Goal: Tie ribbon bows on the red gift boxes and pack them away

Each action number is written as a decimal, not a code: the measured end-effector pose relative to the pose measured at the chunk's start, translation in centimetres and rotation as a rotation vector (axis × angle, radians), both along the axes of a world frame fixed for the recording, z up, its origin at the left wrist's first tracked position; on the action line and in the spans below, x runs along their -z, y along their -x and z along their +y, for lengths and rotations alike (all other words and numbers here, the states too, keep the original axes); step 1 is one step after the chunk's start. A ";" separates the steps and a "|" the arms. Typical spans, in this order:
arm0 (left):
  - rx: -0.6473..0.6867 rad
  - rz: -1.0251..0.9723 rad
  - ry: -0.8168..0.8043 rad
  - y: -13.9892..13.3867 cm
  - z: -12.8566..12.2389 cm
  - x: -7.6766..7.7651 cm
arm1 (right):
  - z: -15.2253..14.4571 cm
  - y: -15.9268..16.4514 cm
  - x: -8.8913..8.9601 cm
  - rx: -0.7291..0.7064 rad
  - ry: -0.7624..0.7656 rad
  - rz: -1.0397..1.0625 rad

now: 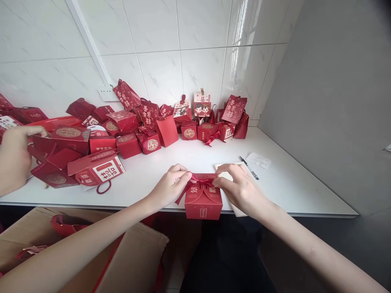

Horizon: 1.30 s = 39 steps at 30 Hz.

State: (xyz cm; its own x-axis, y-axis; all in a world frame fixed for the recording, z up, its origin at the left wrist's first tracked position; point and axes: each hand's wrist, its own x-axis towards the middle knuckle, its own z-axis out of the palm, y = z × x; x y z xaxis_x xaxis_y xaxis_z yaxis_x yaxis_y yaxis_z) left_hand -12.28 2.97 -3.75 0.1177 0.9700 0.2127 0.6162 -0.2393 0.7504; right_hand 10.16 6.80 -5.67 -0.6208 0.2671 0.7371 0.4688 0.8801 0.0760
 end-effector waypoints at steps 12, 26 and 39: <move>0.029 -0.055 0.182 -1.2 -2.2 -1.4 | -0.7 -0.8 -0.6 0.011 -0.126 -0.122; 0.174 0.335 -0.258 0.7 -0.8 0.6 | -0.1 -1.2 0.7 -0.132 0.303 -0.025; 0.186 0.451 -0.426 -1.2 -0.5 0.9 | 3.1 0.7 -1.6 -0.094 0.652 0.079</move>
